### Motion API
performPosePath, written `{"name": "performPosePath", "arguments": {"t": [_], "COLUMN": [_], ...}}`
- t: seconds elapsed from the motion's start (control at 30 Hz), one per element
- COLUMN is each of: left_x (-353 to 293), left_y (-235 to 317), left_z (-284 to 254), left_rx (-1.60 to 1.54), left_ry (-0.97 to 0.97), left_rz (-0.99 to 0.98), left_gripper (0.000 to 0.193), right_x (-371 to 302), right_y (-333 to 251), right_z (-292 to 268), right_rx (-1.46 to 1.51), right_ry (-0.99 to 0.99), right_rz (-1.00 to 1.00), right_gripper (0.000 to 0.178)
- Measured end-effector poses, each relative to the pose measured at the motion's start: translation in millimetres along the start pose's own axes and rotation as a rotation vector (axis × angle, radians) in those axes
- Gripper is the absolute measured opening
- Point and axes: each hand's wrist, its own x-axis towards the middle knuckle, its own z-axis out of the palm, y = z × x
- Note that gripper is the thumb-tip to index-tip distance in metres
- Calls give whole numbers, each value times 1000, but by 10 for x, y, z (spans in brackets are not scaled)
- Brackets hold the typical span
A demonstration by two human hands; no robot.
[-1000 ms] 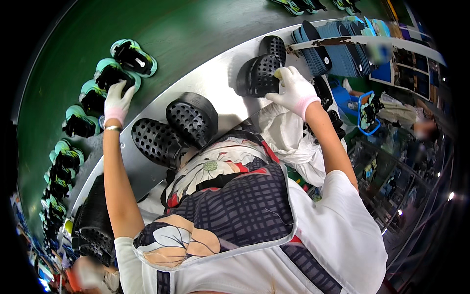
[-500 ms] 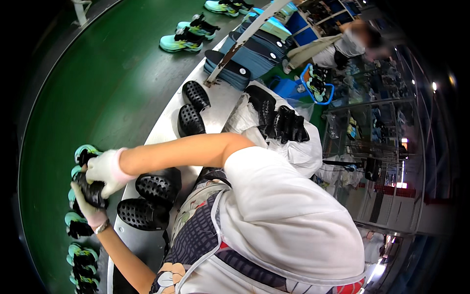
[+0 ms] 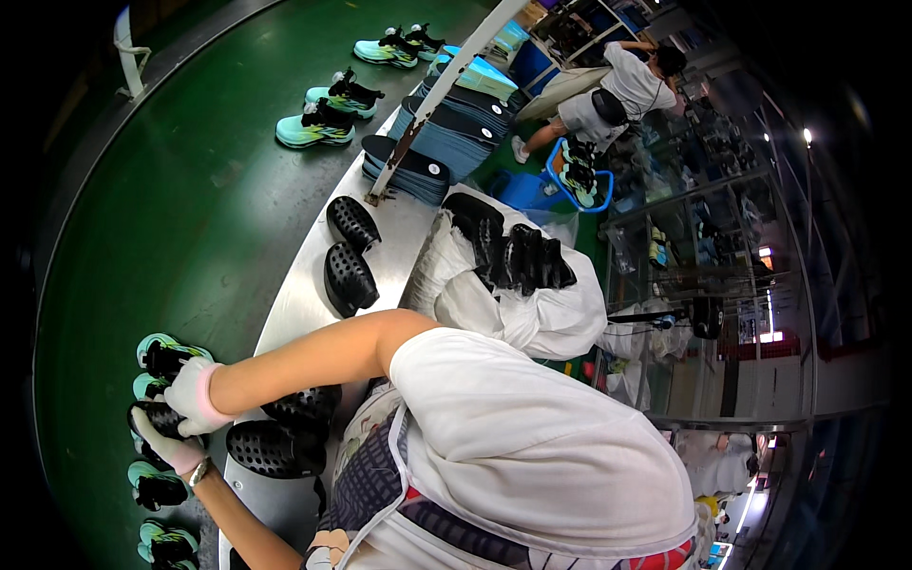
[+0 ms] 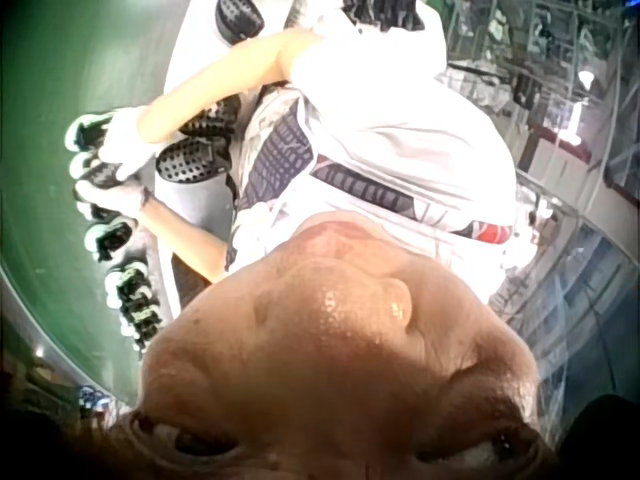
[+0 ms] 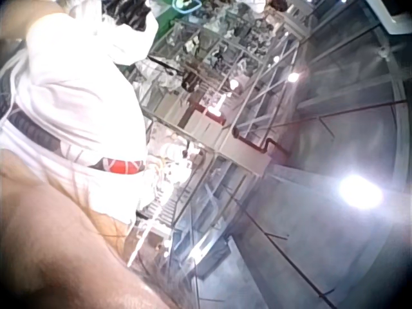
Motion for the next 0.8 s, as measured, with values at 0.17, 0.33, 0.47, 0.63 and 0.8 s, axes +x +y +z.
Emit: {"name": "performPosePath", "arguments": {"t": [0.17, 0.33, 0.47, 0.63, 0.8], "left_x": [40, -182, -361, -494, -516], "left_y": [97, 212, 142, 47, 43], "left_z": [-252, -963, -862, -961, -894], "left_rx": [274, 1990, 1406, 1358, 1323], "left_ry": [-34, -146, 33, 224, 226], "left_rz": [37, 684, 763, 677, 513], "left_gripper": [46, 33, 24, 23, 20], "right_x": [105, 227, 345, 607, 1016], "right_y": [-78, -169, -321, -342, -447], "right_z": [-169, -147, 57, 244, 224], "right_rx": [-101, -251, -392, -345, -385], "right_ry": [-151, -209, -237, -286, -423], "right_rz": [25, 88, 91, -38, -81], "right_gripper": [43, 50, 49, 51, 57]}}
